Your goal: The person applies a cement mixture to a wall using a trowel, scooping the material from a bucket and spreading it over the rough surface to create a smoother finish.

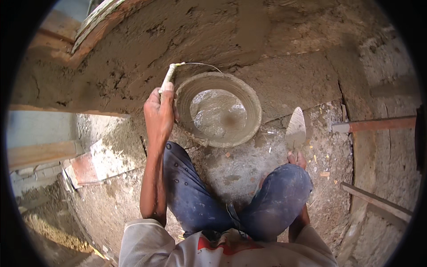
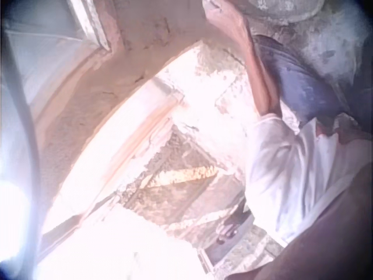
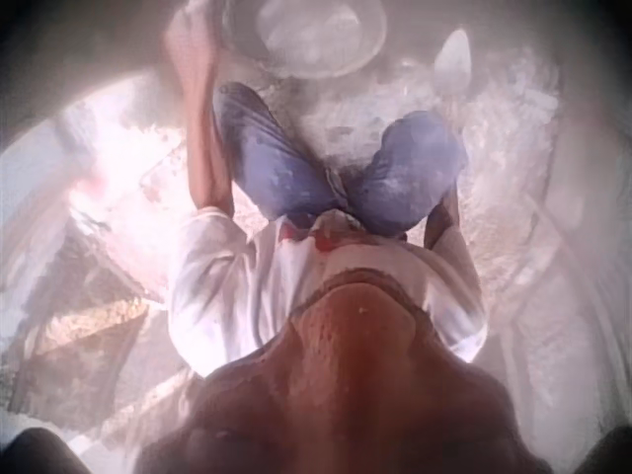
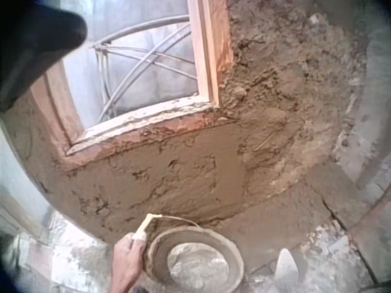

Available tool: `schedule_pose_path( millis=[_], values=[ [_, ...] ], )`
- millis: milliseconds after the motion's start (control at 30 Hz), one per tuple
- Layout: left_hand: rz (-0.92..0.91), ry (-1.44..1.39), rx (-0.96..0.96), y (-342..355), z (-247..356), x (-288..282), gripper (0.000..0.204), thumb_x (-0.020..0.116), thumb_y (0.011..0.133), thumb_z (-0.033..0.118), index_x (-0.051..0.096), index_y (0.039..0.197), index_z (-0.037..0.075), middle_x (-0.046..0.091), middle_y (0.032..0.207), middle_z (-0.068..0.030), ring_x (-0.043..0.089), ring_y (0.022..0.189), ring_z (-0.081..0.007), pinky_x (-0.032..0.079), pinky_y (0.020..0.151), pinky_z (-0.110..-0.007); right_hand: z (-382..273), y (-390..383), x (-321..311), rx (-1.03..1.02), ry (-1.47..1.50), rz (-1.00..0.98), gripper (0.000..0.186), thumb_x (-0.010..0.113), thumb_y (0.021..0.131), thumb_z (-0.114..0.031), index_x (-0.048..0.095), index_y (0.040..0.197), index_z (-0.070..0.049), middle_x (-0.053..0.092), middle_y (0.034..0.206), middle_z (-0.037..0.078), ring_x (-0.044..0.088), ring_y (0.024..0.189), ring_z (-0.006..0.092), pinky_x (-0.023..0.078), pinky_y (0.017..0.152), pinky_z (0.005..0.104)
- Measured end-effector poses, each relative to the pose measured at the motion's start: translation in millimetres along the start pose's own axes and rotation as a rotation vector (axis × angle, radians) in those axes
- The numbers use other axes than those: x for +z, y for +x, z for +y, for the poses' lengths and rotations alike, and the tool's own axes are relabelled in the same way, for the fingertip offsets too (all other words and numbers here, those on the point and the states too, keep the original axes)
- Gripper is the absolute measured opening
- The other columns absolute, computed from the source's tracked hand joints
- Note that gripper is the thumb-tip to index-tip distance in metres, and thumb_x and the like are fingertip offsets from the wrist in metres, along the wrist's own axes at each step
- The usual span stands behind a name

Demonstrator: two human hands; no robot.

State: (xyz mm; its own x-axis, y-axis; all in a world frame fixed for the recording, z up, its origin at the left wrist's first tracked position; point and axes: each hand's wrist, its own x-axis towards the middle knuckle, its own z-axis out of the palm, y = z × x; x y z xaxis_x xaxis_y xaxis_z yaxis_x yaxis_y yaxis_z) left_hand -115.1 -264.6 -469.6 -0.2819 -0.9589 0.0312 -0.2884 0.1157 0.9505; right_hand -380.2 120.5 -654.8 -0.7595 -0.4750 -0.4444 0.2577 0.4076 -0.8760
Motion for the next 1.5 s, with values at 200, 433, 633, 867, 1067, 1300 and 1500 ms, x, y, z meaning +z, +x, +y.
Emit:
schedule_pose_path(
  millis=[200, 433, 633, 867, 1067, 1300, 1500],
  values=[
    [-0.028, 0.260, -0.538, 50.3, -89.2, -25.3, 0.065, 0.047, 0.105, 0.059, 0.064, 0.101, -0.004, 0.063, 0.085, -0.0130, 0.058, 0.075, -0.0191, 0.046, 0.066, -0.041, -116.7, 31.5, 30.8, -0.449, -0.410, -0.262, 0.028, 0.068, 0.097, -0.025, 0.059, 0.106, 0.000, 0.064, 0.081, 0.013, 0.060, 0.067, 0.0253, 0.046, 0.063, 0.0403],
    [0.067, 0.287, -0.055, 16.8, -74.9, 52.0, 0.063, 0.045, 0.108, 0.051, 0.064, 0.100, -0.008, 0.066, 0.082, -0.0200, 0.060, 0.079, -0.0279, 0.048, 0.075, -0.047, -163.2, 36.9, 34.6, -0.914, -1.066, -0.327, 0.034, 0.064, 0.095, -0.024, 0.061, 0.120, -0.001, 0.071, 0.096, 0.026, 0.070, 0.085, 0.0459, 0.055, 0.072, 0.0539],
    [0.038, 0.337, 0.171, -35.2, -11.3, 134.3, 0.055, 0.051, 0.107, 0.046, 0.060, 0.092, -0.006, 0.062, 0.073, -0.0275, 0.058, 0.065, -0.0419, 0.046, 0.063, -0.050, -153.8, 77.4, 40.6, -0.728, -1.369, -0.250, 0.031, 0.061, 0.094, -0.027, 0.064, 0.108, 0.001, 0.070, 0.088, 0.027, 0.069, 0.080, 0.0475, 0.057, 0.071, 0.0555],
    [-0.166, 0.344, 0.190, -40.2, 4.0, 141.2, 0.052, 0.049, 0.109, 0.046, 0.058, 0.095, -0.003, 0.058, 0.075, -0.0184, 0.053, 0.069, -0.0258, 0.046, 0.067, -0.042, -95.0, 85.2, 75.0, -0.689, -0.947, -0.556, 0.033, 0.061, 0.093, -0.024, 0.065, 0.105, 0.006, 0.067, 0.075, 0.029, 0.068, 0.073, 0.0489, 0.056, 0.067, 0.0539],
    [-0.063, 0.243, 0.242, -44.3, -0.7, 139.1, 0.048, 0.055, 0.107, 0.041, 0.060, 0.094, -0.005, 0.058, 0.070, -0.0271, 0.054, 0.061, -0.0381, 0.046, 0.062, -0.047, -87.4, 37.8, 128.1, -0.650, -0.732, -0.815, 0.034, 0.063, 0.094, -0.025, 0.064, 0.104, 0.008, 0.066, 0.085, 0.033, 0.068, 0.080, 0.0475, 0.054, 0.074, 0.0530],
    [0.124, 0.201, 0.173, -35.6, -24.1, 131.4, 0.051, 0.051, 0.107, 0.044, 0.062, 0.096, -0.005, 0.063, 0.078, -0.0268, 0.059, 0.070, -0.0381, 0.047, 0.068, -0.048, -96.2, 27.1, 82.7, -0.413, -0.546, -0.868, 0.052, 0.066, 0.092, -0.031, 0.064, 0.119, 0.013, 0.071, 0.103, 0.030, 0.071, 0.092, 0.0338, 0.054, 0.084, 0.0468],
    [0.176, 0.113, 0.068, -18.6, -47.5, 102.1, 0.052, 0.046, 0.108, 0.042, 0.061, 0.097, -0.007, 0.055, 0.078, -0.0092, 0.048, 0.078, -0.0183, 0.043, 0.069, -0.040, -123.1, 17.4, 65.5, -0.116, -0.417, -0.809, 0.036, 0.062, 0.093, -0.026, 0.067, 0.103, 0.008, 0.067, 0.080, 0.012, 0.064, 0.069, 0.0187, 0.052, 0.064, 0.0350]
  ],
)
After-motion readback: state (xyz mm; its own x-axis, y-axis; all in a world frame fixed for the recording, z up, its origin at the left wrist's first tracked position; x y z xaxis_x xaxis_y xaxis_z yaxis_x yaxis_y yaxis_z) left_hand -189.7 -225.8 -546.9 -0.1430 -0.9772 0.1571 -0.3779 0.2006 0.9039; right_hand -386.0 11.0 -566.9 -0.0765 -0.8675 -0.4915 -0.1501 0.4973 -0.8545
